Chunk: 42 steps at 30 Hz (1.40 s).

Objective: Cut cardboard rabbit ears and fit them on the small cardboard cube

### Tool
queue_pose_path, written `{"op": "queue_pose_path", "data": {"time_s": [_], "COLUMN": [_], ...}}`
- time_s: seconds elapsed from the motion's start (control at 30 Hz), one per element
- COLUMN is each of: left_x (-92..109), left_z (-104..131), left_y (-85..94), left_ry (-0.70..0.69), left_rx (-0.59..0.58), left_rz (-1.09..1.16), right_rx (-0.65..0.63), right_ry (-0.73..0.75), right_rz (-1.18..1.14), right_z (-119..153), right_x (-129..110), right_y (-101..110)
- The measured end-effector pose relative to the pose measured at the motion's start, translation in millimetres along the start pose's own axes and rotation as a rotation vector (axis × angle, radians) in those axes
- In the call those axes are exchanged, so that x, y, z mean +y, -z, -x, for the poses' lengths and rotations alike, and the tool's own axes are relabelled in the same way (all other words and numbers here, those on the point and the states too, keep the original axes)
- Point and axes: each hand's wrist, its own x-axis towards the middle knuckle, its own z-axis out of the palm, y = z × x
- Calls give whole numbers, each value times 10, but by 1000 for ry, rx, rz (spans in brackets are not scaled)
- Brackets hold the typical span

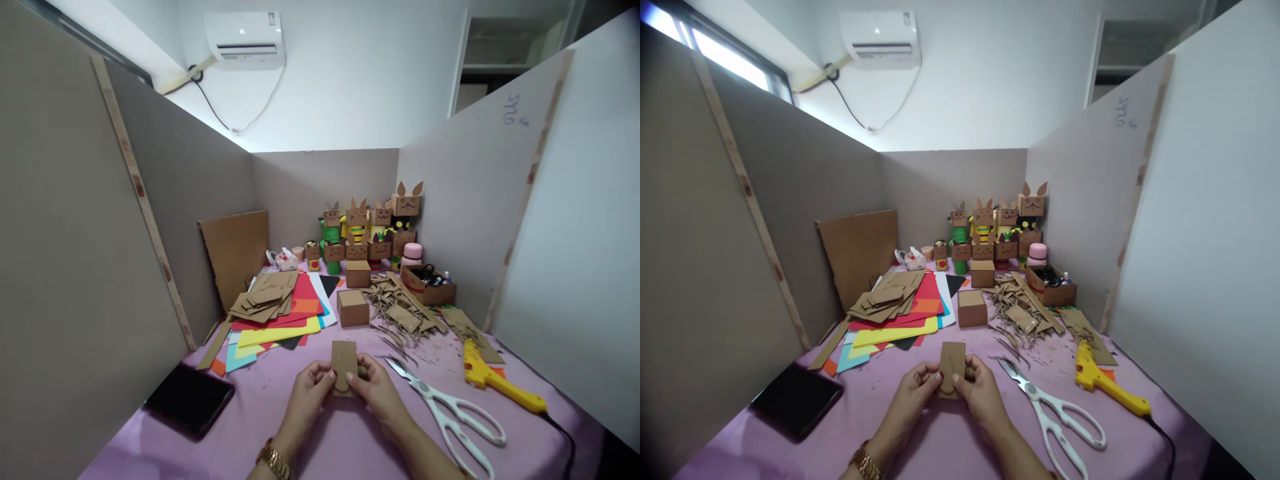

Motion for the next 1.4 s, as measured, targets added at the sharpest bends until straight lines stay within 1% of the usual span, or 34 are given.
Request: {"op": "queue_pose_path", "data": {"time_s": [0.2, 0.5, 0.77, 0.87, 0.97, 1.03, 1.13, 1.27, 1.4], "left_x": [-5, -33, 14, -4, -13, -8, 12, 40, 61], "left_z": [-9, -19, 0, -21, -34, -31, -18, -9, -5], "left_y": [8, 34, -12, 27, 74, 85, 66, 30, 16], "left_ry": [17, 26, -1, -24, -48, -50, -37, -28, -12], "left_rx": [-11, 9, -32, 21, 92, 107, 89, 73, 64], "left_rz": [26, 20, 61, 58, 56, 54, 44, 31, 11], "right_rx": [-10, 0, 23, 50, 65, 21, -99, -219, -261], "right_ry": [-59, -11, -25, -66, -146, -237, -361, -424, -443], "right_rz": [4, -4, -40, -98, -223, -329, -479, -608, -636], "right_z": [11, -12, -50, -85, -117, -126, -118, -103, -105], "right_x": [-5, 17, 39, 67, 77, 60, 12, -20, -4], "right_y": [-40, -14, 6, 29, 95, 169, 286, 373, 386]}}
